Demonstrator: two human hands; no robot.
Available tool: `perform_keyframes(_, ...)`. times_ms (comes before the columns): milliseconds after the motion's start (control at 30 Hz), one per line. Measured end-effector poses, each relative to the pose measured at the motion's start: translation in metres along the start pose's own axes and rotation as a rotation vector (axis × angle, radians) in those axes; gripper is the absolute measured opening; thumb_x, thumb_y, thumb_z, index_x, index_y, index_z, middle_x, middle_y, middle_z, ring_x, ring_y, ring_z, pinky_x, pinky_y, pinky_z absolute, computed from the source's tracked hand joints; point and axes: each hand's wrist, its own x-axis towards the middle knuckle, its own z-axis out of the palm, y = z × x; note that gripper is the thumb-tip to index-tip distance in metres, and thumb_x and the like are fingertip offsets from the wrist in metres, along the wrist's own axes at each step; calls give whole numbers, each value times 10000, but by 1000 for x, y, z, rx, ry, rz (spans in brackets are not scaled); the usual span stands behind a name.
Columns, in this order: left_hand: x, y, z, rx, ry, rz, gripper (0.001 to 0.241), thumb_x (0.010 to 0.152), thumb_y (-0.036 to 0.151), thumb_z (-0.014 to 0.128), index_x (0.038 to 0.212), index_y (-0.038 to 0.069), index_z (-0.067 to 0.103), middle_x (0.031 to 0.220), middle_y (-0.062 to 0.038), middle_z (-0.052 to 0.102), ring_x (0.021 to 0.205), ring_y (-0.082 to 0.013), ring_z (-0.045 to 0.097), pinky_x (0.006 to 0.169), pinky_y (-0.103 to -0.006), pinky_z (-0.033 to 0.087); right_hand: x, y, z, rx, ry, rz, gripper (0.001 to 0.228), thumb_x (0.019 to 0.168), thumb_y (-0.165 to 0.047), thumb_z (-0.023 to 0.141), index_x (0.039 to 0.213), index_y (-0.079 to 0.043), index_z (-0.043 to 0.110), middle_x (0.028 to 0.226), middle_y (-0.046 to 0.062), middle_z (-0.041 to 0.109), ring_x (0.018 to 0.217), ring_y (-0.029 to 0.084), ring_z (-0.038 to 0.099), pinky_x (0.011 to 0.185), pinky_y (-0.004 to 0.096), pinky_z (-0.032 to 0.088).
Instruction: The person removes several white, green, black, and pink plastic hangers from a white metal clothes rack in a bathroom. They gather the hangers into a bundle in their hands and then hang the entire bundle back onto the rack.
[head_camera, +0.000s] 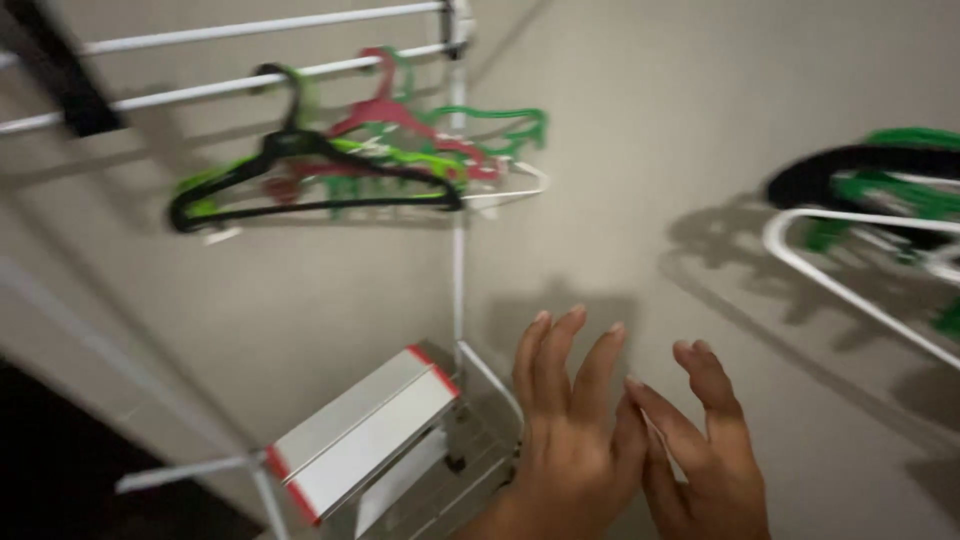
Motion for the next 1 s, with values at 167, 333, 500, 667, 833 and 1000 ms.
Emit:
perform_keyframes(167, -21, -31, -10, 50, 17, -145, 595, 895, 83, 685, 1461, 35, 510, 1565, -246, 385, 1476, -527, 326, 1203, -641, 303, 9, -8, 40, -24, -159, 25, 485, 783, -51, 714, 1258, -138, 673, 1537, 268, 367, 1469, 488, 284, 1109, 580, 330)
perform_keyframes(333, -14, -66, -27, 87, 44, -160, 677, 851, 116, 712, 1487, 54, 487, 1569, -245, 375, 1469, -515, 321, 1200, -638, 280, 29, -9, 82, -10, -131, -82, 479, 857, -98, 691, 1327, -140, 613, 1512, 230, 411, 1480, 427, 357, 1214, 608, 305)
perform_keyframes(500, -2, -116, -58, 73, 32, -266, 748, 807, 117, 721, 1501, 53, 449, 1583, -256, 322, 1469, -509, 282, 1181, -640, 250, 57, -35, 121, 42, -289, -14, 731, 739, -135, 740, 1443, -155, 542, 1507, 266, 334, 1428, 470, 307, 1073, 589, 347)
perform_keyframes(667, 12, -163, -92, 87, -62, -342, 748, 844, 124, 720, 1516, 33, 403, 1585, -288, 274, 1470, -521, 240, 1155, -650, 235, 86, -57, 168, 38, -357, 57, 742, 780, -153, 768, 1469, -177, 491, 1570, 253, 296, 1495, 495, 245, 1065, 590, 318)
perform_keyframes(833, 20, -207, -123, 91, -123, -365, 761, 886, 118, 696, 1548, -3, 341, 1603, -319, 238, 1482, -531, 218, 1154, -651, 235, 109, -74, 212, 53, -278, 48, 712, 802, -124, 726, 1475, -169, 495, 1572, 230, 320, 1437, 447, 309, 1068, 570, 348)
perform_keyframes(1000, 21, -250, -141, -49, -168, -453, 810, 903, 115, 669, 1568, -40, 233, 1615, -326, 200, 1502, -496, 235, 1177, -542, 284, 129, -81, 252, 132, -261, 178, 690, 830, -159, 738, 1474, -162, 491, 1570, 214, 296, 1447, 441, 322, 1061, 526, 412)
